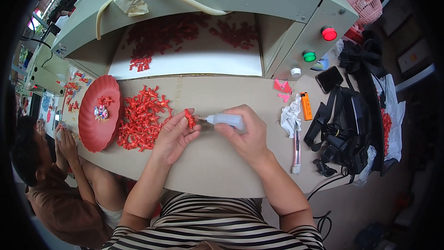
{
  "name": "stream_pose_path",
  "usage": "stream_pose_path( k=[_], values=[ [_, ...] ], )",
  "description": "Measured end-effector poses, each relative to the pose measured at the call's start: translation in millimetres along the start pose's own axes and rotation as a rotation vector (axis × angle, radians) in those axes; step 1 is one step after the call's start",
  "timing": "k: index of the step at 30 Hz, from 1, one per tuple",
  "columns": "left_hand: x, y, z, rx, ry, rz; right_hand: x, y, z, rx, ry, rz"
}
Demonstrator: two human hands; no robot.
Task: The person assembles small plastic figurines by picking up parts from the desk, applying glue to them with a squeeze bottle, and pressing the pieces together by hand.
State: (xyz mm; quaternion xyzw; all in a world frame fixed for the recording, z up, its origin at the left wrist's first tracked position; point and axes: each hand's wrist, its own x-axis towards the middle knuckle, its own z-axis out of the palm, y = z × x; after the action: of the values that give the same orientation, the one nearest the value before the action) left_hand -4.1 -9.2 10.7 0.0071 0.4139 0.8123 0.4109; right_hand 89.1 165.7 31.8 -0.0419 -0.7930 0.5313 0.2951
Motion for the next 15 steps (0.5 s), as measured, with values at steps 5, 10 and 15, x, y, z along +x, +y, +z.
stream_pose_path(
  k=[5, 10, 15],
  values=[
    [0.3, -0.4, 0.6, 0.032, 0.000, -0.018, -0.9, 1.3, 4.4, -0.061, -0.003, -0.085],
    [0.1, 0.4, 2.5, 0.034, -0.001, -0.019, -1.1, 2.9, 6.5, -0.079, 0.005, -0.140],
    [-0.6, 1.1, 2.4, 0.032, -0.003, -0.021, -0.6, 2.8, 7.6, -0.083, 0.015, -0.174]
  ],
)
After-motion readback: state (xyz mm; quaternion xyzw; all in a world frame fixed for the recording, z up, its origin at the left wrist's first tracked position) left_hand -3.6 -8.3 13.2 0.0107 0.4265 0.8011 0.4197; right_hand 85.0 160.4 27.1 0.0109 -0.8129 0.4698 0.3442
